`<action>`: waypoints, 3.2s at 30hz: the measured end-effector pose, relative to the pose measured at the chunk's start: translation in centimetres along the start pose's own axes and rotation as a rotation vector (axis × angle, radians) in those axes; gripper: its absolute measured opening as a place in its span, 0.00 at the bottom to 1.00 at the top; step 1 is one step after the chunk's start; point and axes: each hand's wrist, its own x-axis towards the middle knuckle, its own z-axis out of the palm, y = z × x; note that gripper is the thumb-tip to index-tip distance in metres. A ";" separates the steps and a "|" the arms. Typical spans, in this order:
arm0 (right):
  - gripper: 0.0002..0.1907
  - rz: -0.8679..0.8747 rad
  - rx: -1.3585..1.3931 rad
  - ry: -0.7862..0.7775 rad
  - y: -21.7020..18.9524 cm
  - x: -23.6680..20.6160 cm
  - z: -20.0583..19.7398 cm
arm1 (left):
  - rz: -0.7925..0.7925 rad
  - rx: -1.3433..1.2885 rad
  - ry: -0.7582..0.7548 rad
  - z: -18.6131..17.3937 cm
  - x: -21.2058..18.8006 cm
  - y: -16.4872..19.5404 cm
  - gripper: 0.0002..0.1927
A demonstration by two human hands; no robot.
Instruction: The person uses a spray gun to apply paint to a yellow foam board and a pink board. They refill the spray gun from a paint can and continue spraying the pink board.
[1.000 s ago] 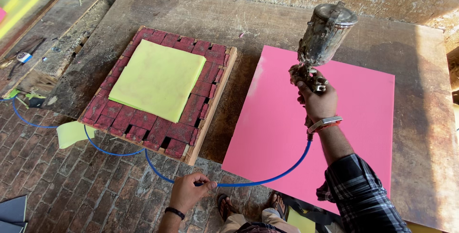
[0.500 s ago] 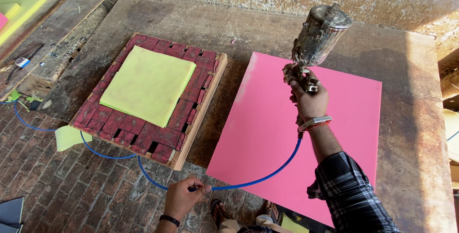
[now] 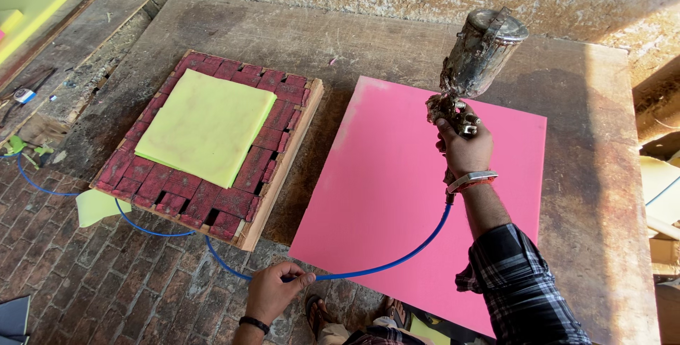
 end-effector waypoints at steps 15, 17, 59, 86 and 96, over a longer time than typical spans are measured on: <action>0.26 0.001 0.010 0.121 1.6 -0.1 -9.5 | 0.128 0.023 -0.035 4.4 -0.3 3.5 0.25; 0.25 0.003 0.001 0.144 1.9 -0.2 -10.6 | 0.139 0.020 -0.044 5.1 -0.4 3.9 0.24; 0.21 0.145 -0.054 0.410 7.3 -6.6 -27.8 | 0.163 0.054 -0.204 13.3 -2.6 8.1 0.13; 0.27 0.090 -0.040 0.437 9.3 -19.4 -26.9 | 0.399 0.200 -0.250 12.1 -5.4 1.8 0.15; 0.17 0.204 -0.197 0.494 9.2 -29.2 -23.7 | 0.437 0.185 -0.319 9.4 -7.9 -4.0 0.17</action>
